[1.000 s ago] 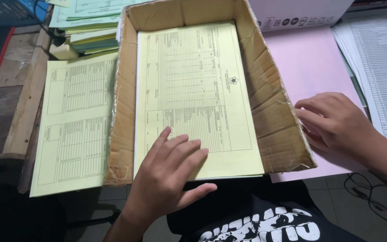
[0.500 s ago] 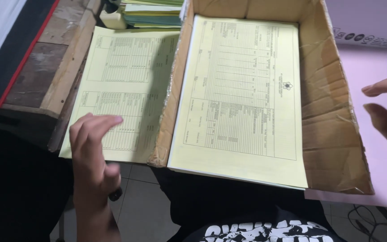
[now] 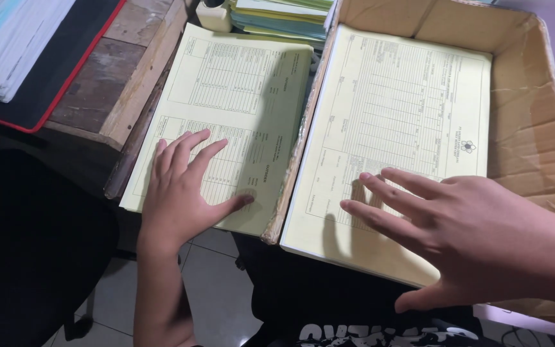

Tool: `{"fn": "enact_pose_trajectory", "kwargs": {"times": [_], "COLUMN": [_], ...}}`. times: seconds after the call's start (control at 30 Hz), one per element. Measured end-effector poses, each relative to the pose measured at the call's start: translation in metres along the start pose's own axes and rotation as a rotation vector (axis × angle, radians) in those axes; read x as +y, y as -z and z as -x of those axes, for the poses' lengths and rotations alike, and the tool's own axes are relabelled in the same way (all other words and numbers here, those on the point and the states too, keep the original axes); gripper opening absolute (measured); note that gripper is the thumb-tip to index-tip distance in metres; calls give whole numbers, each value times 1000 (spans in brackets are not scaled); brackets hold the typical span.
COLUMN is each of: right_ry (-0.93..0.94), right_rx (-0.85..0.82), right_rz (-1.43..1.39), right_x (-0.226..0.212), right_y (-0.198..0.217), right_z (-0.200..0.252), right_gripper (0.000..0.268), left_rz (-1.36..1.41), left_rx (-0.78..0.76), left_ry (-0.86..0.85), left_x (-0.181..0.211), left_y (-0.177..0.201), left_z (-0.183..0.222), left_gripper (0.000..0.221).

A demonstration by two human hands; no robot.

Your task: Sorting and organizing printed forms into a cardboard box

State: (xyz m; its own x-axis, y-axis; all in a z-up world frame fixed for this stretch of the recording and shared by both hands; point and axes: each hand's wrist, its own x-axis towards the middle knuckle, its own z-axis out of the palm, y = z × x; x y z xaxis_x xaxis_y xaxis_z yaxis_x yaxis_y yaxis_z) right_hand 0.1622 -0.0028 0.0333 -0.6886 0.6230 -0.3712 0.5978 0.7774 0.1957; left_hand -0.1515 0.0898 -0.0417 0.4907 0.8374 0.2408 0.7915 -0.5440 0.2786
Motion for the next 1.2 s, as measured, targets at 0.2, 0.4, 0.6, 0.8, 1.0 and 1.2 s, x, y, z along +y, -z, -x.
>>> {"fn": "enact_pose_trajectory", "kwargs": {"times": [0.2, 0.4, 0.6, 0.8, 1.0, 1.2], "right_ry": [-28, -66, -87, 74, 117, 63], "right_rx": [-118, -134, -66, 250, 280, 220], "right_rz": [-114, -370, -437, -366, -396, -532], "right_x": [2, 21, 24, 19, 17, 19], "right_y": [3, 6, 5, -7, 4, -2], "right_z": [-9, -5, -2, 3, 4, 4], "right_gripper": [104, 74, 66, 65, 39, 28], "left_rz": [-23, -14, -11, -19, -4, -4], "left_rx": [61, 73, 56, 82, 46, 84], "left_ry": [-21, -34, -16, -6, 20, -6], "left_x": [-3, -1, 3, 9, 13, 12], "left_y": [-2, -1, 0, 0, 2, 0], "left_z": [0, -2, -3, -2, -3, -3], "left_gripper": [78, 76, 74, 68, 70, 67]}}
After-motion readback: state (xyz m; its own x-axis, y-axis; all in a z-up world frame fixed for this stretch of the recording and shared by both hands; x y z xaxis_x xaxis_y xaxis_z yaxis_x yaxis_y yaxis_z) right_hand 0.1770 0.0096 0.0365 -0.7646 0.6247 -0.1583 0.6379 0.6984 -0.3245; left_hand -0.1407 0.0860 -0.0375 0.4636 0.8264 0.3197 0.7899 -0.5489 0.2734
